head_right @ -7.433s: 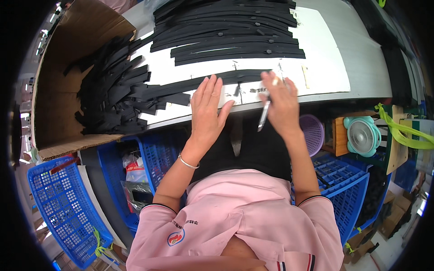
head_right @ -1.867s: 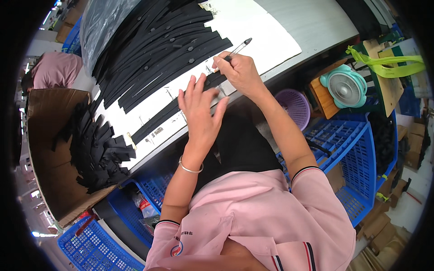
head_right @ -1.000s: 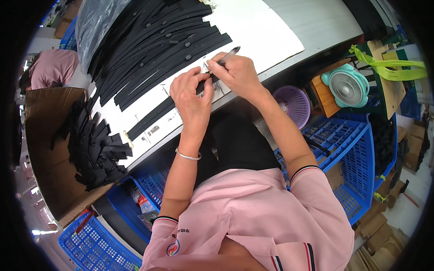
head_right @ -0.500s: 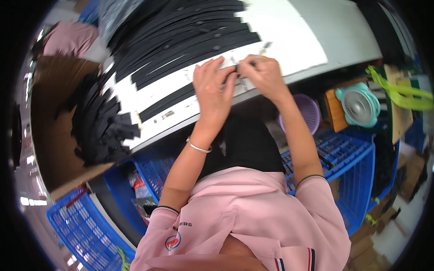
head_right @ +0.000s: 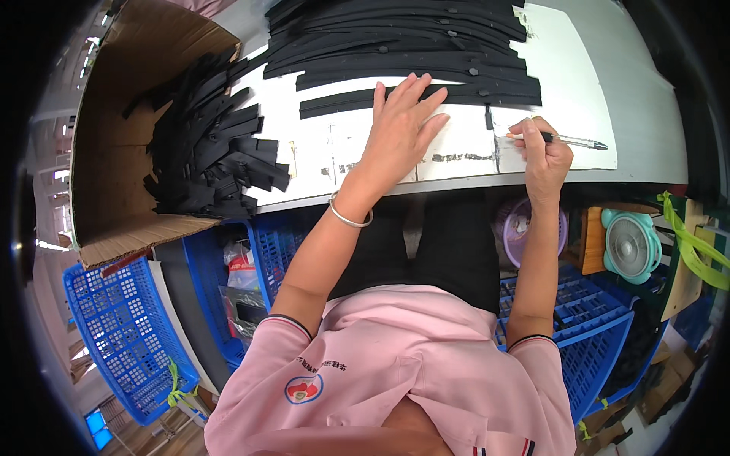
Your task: Marking measurement points on black straps using a pen and a measuring guide on the workbench.
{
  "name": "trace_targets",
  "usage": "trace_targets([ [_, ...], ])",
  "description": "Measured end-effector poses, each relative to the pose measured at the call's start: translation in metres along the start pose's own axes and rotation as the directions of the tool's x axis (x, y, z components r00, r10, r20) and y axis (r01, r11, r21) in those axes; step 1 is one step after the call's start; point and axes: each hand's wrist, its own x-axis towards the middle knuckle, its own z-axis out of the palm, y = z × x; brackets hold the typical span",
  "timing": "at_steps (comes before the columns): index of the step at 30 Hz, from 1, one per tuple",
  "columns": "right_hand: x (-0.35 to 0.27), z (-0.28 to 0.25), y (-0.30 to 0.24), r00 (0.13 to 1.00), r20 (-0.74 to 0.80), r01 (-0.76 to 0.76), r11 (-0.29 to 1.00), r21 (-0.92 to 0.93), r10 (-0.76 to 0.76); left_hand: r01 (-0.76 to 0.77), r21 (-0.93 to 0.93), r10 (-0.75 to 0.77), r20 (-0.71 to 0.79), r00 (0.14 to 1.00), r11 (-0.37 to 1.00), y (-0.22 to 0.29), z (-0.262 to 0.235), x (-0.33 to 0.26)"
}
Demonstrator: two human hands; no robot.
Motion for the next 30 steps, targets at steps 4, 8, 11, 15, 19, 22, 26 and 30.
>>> trace_targets([
  [4, 0.0, -0.003, 0.0, 1.0, -0.004, -0.004, 1.0, -0.018, 0.004, 0.027, -0.001, -0.027, -0.013, 1.0, 1.0, -0.006, -0.031, -0.027],
  [8, 0.001, 0.0, -0.003, 1.0, -0.005, -0.004, 1.0, -0.023, 0.004, 0.149, 0.353, -0.15, -0.026, 0.988, 0.923, -0.027, -0.098, -0.086],
  [11, 0.003, 0.003, -0.007, 1.0, 0.017, -0.001, 1.0, -0.018, 0.002, 0.245, 0.591, -0.249, -0.077, 0.966, 0.769, -0.048, -0.145, -0.116],
  [15, 0.002, 0.003, -0.006, 0.999, -0.009, -0.048, 0.998, -0.028, 0.048, 0.278, 0.625, -0.294, -0.079, 0.952, 0.73, -0.064, -0.18, -0.121],
  [19, 0.002, 0.001, -0.002, 0.997, 0.022, -0.068, 0.997, -0.028, 0.068, 0.24, 0.588, -0.186, -0.151, 0.971, 0.773, -0.06, -0.176, -0.095],
  [22, 0.003, 0.005, -0.003, 1.0, 0.008, -0.019, 1.0, -0.014, 0.019, 0.196, 0.457, -0.086, -0.251, 0.964, 0.867, -0.061, -0.142, -0.075],
  [26, 0.003, 0.005, -0.009, 1.0, 0.011, -0.014, 1.0, -0.009, 0.014, 0.088, 0.182, -0.057, -0.17, 0.984, 0.979, -0.016, -0.06, -0.059],
  [30, 0.002, 0.017, -0.013, 0.993, 0.009, 0.12, 0.969, -0.214, -0.121, 0.025, 0.093, -0.014, -0.118, 0.993, 0.995, 0.02, -0.013, -0.057],
])
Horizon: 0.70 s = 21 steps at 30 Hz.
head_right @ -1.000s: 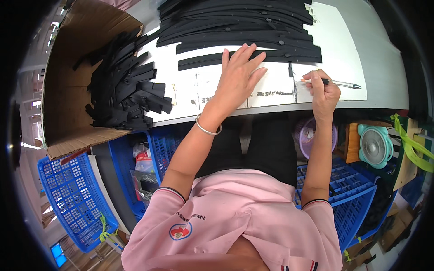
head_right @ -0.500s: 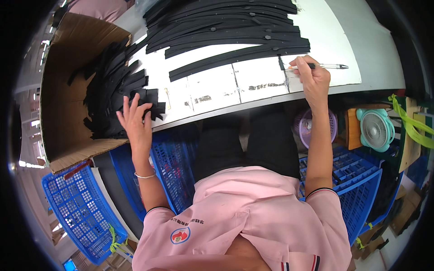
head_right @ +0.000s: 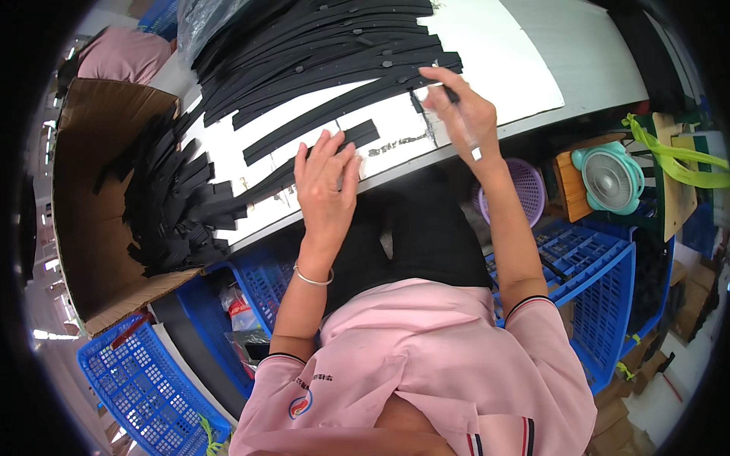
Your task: Marking measurement points on black straps using a pen and a measuring guide on the workbench.
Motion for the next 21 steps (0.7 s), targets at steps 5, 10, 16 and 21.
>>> trace_targets([
  [5, -0.025, 0.017, -0.025, 0.866, 0.176, 0.5, 0.816, -0.289, -0.468, -0.017, -0.06, 0.02, 0.055, 0.998, 0.998, 0.008, 0.007, 0.002],
  [10, -0.049, 0.013, -0.014, 0.859, 0.289, 0.511, 0.757, -0.408, -0.423, -0.027, 0.016, 0.025, 0.143, 0.989, 0.999, 0.006, -0.003, -0.008],
  [16, -0.045, -0.04, 0.017, 0.9, 0.105, 0.395, 0.69, -0.607, -0.423, 0.05, 0.132, -0.072, 0.169, 0.983, 0.99, -0.003, -0.021, -0.028],
  [21, -0.046, -0.044, 0.024, 0.892, 0.11, 0.405, 0.667, -0.626, -0.439, 0.102, 0.23, -0.135, 0.134, 0.982, 0.968, -0.017, -0.04, -0.047],
])
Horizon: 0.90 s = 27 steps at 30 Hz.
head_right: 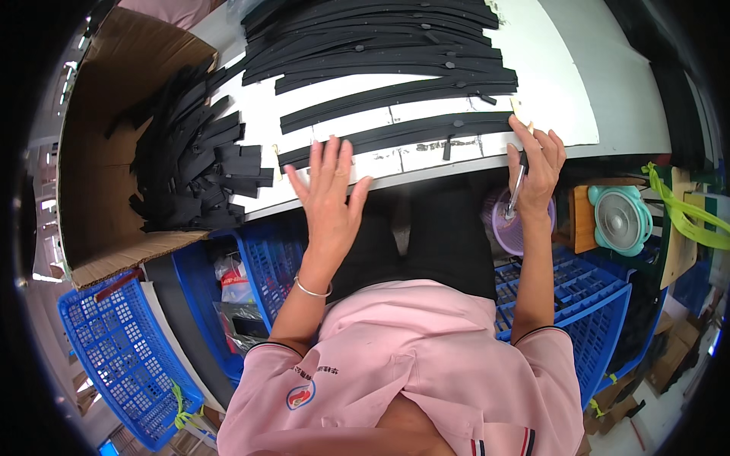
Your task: Marking measurement points on black straps using a pen and a measuring guide on the workbench.
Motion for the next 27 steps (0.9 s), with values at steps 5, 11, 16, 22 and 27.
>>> trace_targets([
  [5, -0.001, 0.003, -0.002, 0.999, -0.034, -0.035, 0.999, -0.02, 0.034, 0.166, 0.063, -0.163, -0.062, 0.985, 0.984, -0.032, -0.015, -0.017],
  [11, 0.026, -0.002, -0.041, 0.989, 0.027, -0.147, 0.989, -0.007, 0.147, 0.171, 0.031, -0.167, -0.114, 0.979, 0.985, -0.039, -0.011, -0.021],
  [16, 0.059, 0.019, -0.121, 0.928, 0.246, -0.372, 0.732, 0.571, 0.279, 0.159, 0.01, -0.155, -0.156, 0.975, 0.987, -0.04, -0.011, -0.02],
  [22, 0.081, 0.075, -0.196, 0.839, 0.52, -0.536, 0.42, 0.732, 0.163, 0.163, 0.018, -0.157, -0.18, 0.971, 0.986, -0.04, -0.007, -0.02],
  [27, 0.077, 0.096, -0.2, 0.857, 0.511, -0.436, 0.618, 0.655, 0.063, 0.157, 0.014, -0.151, -0.217, 0.965, 0.987, -0.039, -0.007, -0.02],
])
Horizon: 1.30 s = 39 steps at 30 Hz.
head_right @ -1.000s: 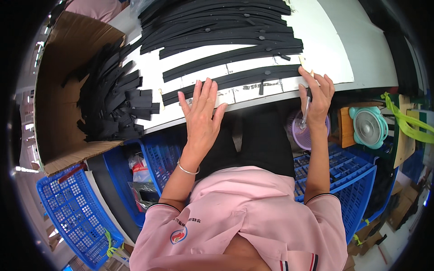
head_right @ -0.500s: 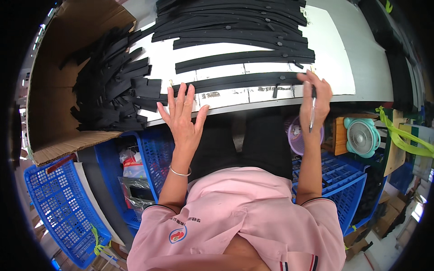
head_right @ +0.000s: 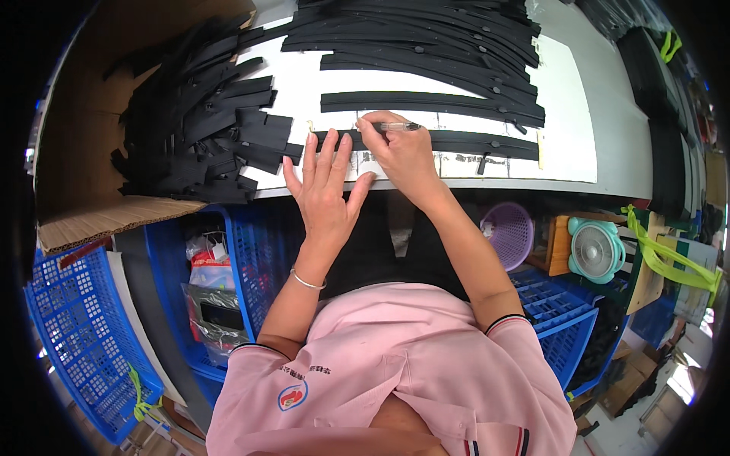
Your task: Marking measurement points on black straps using a pen and a measuring guide on the workbench.
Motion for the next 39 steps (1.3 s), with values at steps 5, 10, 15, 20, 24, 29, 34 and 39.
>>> trace_targets([
  [5, 0.0, 0.004, 0.005, 0.998, 0.016, 0.059, 0.997, -0.053, -0.058, 0.014, -0.002, -0.014, -0.006, 1.0, 1.0, -0.001, 0.001, -0.001],
  [10, 0.0, 0.003, -0.001, 0.999, 0.023, 0.045, 0.992, -0.12, -0.043, 0.011, -0.002, -0.011, -0.018, 1.0, 1.0, -0.001, 0.002, -0.002],
  [15, -0.002, 0.003, -0.003, 0.999, -0.024, 0.02, 0.999, -0.047, -0.021, 0.016, 0.0, -0.016, -0.022, 1.0, 1.0, -0.001, 0.002, -0.002],
  [20, -0.003, -0.002, 0.0, 0.997, 0.061, 0.039, 0.999, 0.029, -0.041, 0.012, 0.001, -0.012, -0.024, 1.0, 1.0, -0.002, 0.003, -0.002],
  [24, -0.003, 0.0, 0.008, 0.997, 0.064, 0.039, 0.999, -0.018, -0.038, 0.01, 0.003, -0.01, -0.02, 1.0, 1.0, 0.0, 0.004, -0.001],
  [29, -0.003, -0.002, 0.007, 0.994, 0.048, 0.103, 0.993, -0.064, -0.1, 0.005, 0.018, -0.005, -0.008, 1.0, 1.0, 0.001, 0.003, -0.001],
  [34, -0.015, -0.032, -0.006, 0.998, -0.069, 0.005, 0.988, 0.152, 0.006, 0.011, 0.028, -0.012, 0.01, 1.0, 1.0, 0.0, 0.001, -0.002],
  [39, -0.019, -0.074, 0.014, 0.954, -0.297, -0.067, 0.993, -0.102, 0.034, -0.01, 0.047, 0.01, 0.015, 1.0, 0.999, -0.001, 0.0, -0.002],
])
